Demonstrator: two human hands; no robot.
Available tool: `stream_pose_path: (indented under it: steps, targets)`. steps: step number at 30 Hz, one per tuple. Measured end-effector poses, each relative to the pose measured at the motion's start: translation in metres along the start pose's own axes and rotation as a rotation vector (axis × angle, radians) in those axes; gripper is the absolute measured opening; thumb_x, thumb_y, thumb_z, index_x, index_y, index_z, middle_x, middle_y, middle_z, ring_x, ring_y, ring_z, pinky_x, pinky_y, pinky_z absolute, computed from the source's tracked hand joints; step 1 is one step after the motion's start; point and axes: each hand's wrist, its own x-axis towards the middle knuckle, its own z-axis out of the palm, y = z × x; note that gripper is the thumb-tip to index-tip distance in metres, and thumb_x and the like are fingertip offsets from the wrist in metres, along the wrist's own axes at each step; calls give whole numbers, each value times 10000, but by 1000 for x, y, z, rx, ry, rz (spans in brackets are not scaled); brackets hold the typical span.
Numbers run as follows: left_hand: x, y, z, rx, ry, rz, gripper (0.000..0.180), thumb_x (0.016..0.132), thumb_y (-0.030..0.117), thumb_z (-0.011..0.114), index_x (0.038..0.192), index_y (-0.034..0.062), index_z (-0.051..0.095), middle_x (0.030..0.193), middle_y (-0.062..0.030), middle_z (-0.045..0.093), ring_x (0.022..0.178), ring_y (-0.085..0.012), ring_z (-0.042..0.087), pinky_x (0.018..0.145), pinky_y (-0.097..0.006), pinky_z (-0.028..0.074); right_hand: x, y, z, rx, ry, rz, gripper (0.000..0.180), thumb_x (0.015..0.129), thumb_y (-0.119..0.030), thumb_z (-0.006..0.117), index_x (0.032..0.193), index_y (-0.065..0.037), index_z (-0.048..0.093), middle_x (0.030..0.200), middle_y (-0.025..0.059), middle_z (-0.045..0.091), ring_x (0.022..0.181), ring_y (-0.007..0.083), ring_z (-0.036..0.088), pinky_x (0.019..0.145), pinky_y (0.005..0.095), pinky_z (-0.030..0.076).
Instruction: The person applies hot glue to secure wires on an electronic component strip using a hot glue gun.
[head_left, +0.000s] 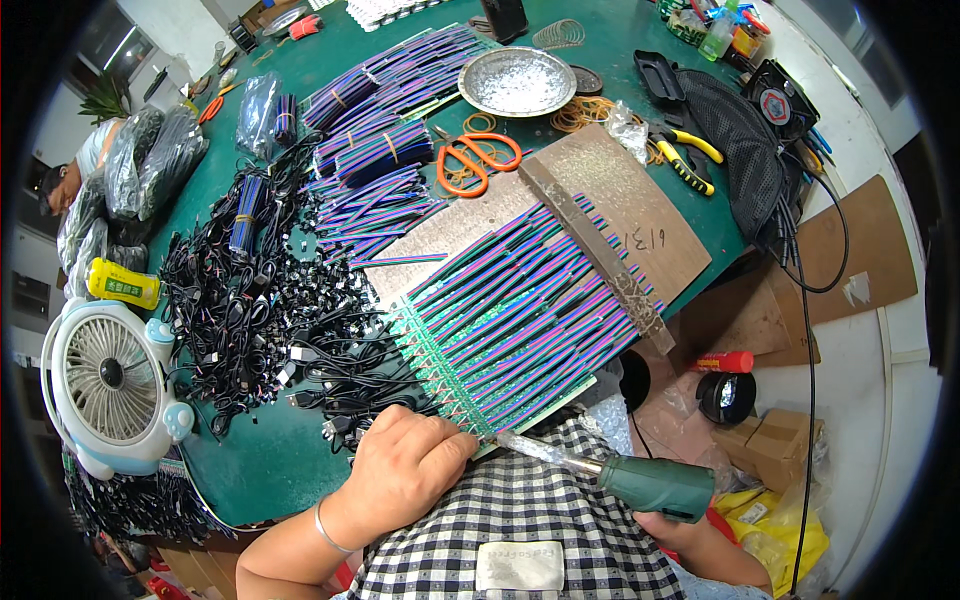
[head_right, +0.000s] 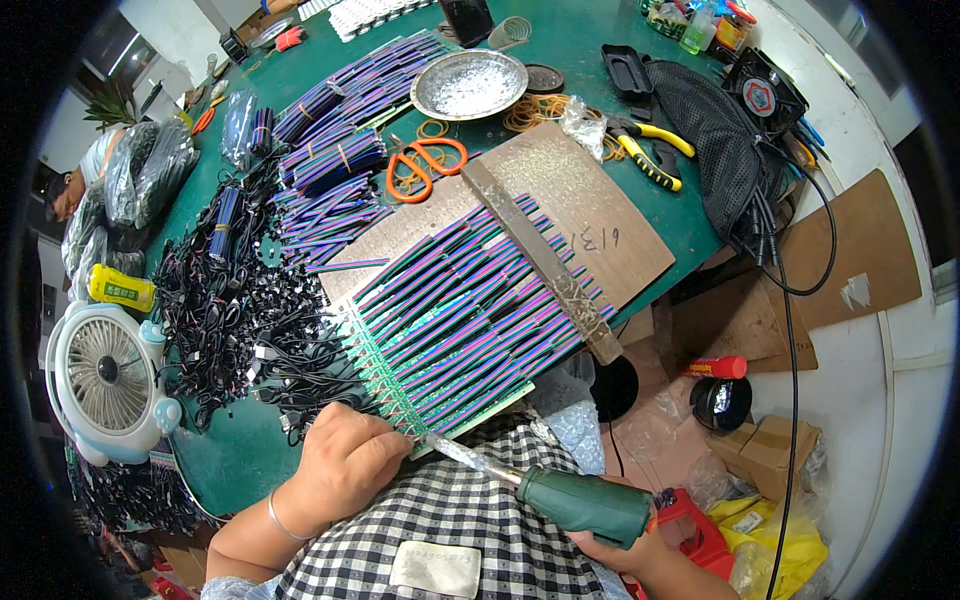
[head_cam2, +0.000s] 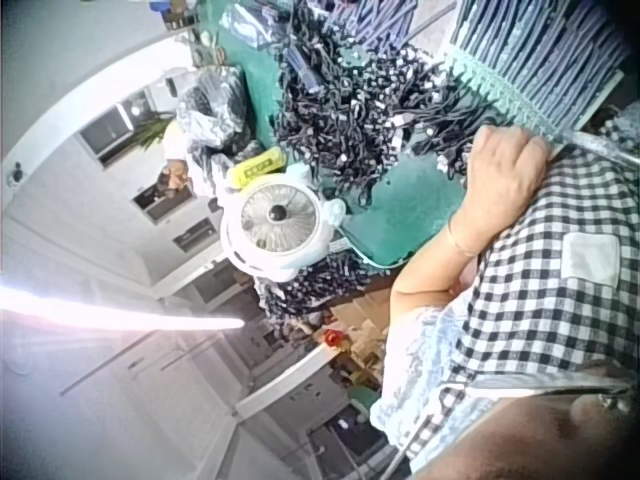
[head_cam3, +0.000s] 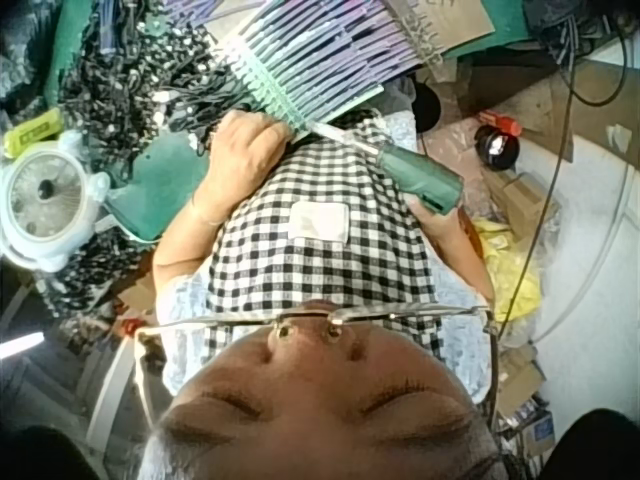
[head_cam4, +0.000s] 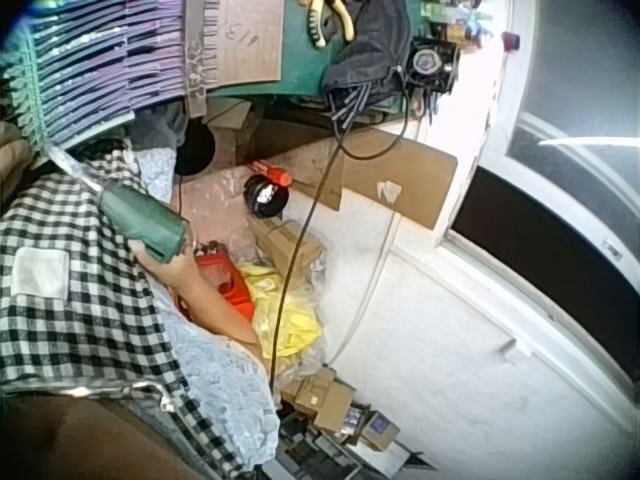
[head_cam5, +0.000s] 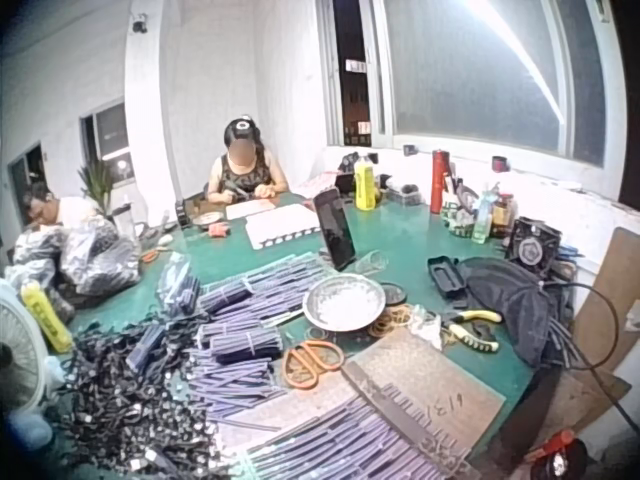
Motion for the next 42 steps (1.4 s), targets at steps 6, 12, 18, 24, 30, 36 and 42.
stream_pose_path:
  steps: [6,12,18,24,30,36,42]
  targets:
    - [2,-1,-1,-14,-1,-3,197,695,80,684,889,78,644,809,-17,613,674,-172,585,636,-311,432,1,1,0,-86,9,-54,432,738,-106,732,1100,56,562,1001,135,665,884,193,656,800,303,513]
    - [4,0,-1,-29,0,0,186,701,79,677,883,74,641,806,-19,614,677,-172,587,641,-311,432,4,-3,1,-15,5,-7,398,732,-99,727,1075,48,589,996,139,666,883,208,661,795,313,514]
    - [3,0,-2,-29,-22,-7,175,710,80,664,883,73,640,807,-20,614,682,-174,589,644,-308,424,5,-5,3,-19,3,-32,367,740,-97,715,1060,47,604,991,136,667,876,200,660,793,312,512]
    - [5,-1,-3,-74,-15,-11,173,710,77,666,881,79,641,806,-20,614,684,-175,587,643,-313,421,7,-11,4,35,28,-16,334,746,-81,702,1047,43,627,980,125,668,868,201,657,789,308,510]
    - [0,0,-2,-42,21,-2,172,701,93,686,870,104,657,782,5,599,663,-160,566,635,-308,412,7,-7,3,31,27,-62,316,751,-70,693,1043,32,632,976,115,662,870,201,649,790,308,504]
    - [-2,0,0,-7,31,-3,166,700,118,688,864,117,663,770,17,588,657,-144,558,634,-295,398,3,-5,5,117,78,27,318,736,-77,705,1025,32,628,999,119,657,877,204,645,796,316,498]
    - [0,-2,-2,-8,29,19,138,732,126,637,867,112,662,777,16,592,660,-143,563,636,-293,403,1,2,2,-21,40,-7,351,725,-89,716,1036,33,612,988,119,659,869,205,645,800,311,498]
